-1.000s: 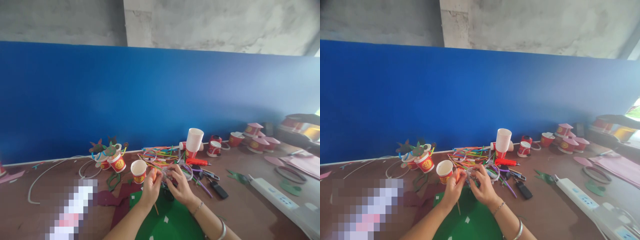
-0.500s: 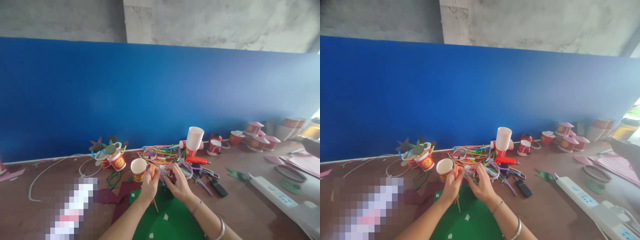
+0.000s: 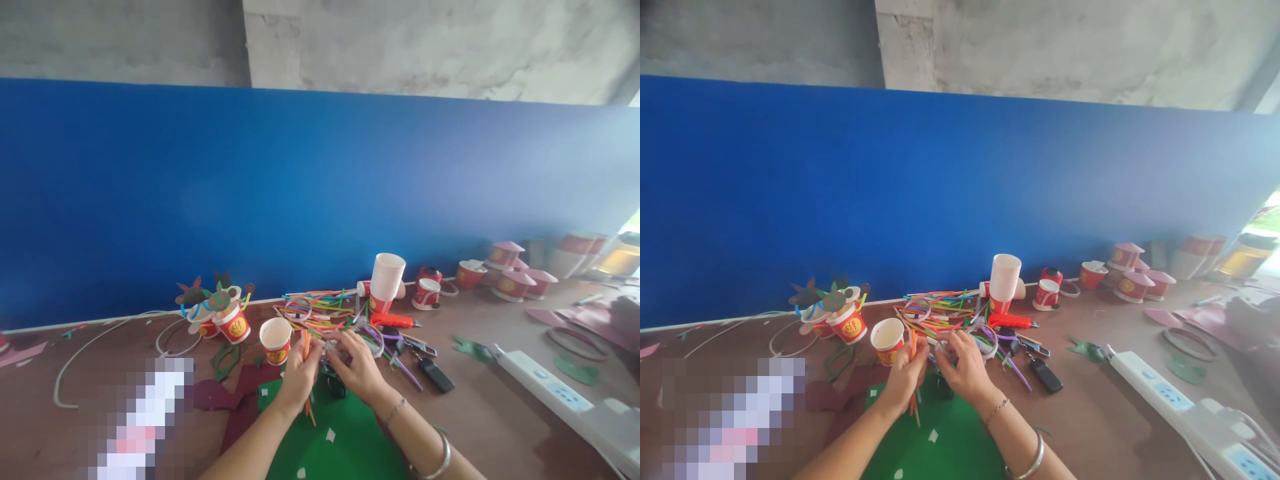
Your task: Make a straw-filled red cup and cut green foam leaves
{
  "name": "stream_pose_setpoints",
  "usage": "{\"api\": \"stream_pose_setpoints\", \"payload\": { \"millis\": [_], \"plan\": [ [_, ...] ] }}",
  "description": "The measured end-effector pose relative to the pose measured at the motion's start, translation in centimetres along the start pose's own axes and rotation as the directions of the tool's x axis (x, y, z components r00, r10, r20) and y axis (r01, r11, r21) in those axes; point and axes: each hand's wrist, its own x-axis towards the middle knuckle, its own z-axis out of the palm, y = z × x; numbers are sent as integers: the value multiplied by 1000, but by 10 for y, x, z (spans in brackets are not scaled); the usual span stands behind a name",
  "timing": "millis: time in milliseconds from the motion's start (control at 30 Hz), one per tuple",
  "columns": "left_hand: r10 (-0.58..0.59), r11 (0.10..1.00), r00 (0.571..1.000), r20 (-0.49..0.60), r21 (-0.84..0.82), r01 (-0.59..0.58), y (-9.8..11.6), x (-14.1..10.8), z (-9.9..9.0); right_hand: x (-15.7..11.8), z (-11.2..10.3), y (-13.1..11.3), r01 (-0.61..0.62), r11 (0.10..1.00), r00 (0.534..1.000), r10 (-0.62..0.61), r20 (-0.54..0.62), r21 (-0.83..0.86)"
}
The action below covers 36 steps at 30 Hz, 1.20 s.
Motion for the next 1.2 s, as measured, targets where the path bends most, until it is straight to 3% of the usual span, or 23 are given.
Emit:
{"api": "stream_pose_setpoints", "payload": {
  "millis": [167, 300, 400, 500, 667, 867, 967, 1067, 1200],
  "plan": [
    [-19, 1000, 1000, -4, 2, 19, -3, 1, -1, -1, 2, 3, 1, 1000, 999, -1, 37, 12],
    [-123, 992, 992, 25, -38, 124, 0, 2, -3, -1, 5, 6, -94, 972, 995, 88, 38, 217],
    [-189, 972, 980, 68, -131, 197, 6, 3, -4, 0, 6, 10, -239, 861, 970, 230, 77, 448],
    [-221, 940, 967, 130, -237, 247, 10, 2, -5, 2, 7, 14, -320, 756, 938, 339, 77, 570],
    [-277, 918, 932, 233, -222, 328, 7, 2, -6, 3, 6, 13, -310, 723, 936, 345, 66, 617],
    [-320, 926, 918, 235, -125, 355, 4, 4, -6, 5, 0, 2, -333, 686, 939, 300, 165, 647],
    [-332, 923, 907, 259, -111, 369, 3, 4, -6, 6, 1, 4, -336, 718, 935, 330, 127, 610],
    [-372, 907, 859, 351, -59, 417, 2, 3, -7, 6, 4, 8, -328, 742, 927, 373, 46, 584],
    [-395, 892, 752, 527, 27, 450, 3, -2, -7, 6, 8, 9, -338, 721, 929, 359, 91, 605]
  ]
}}
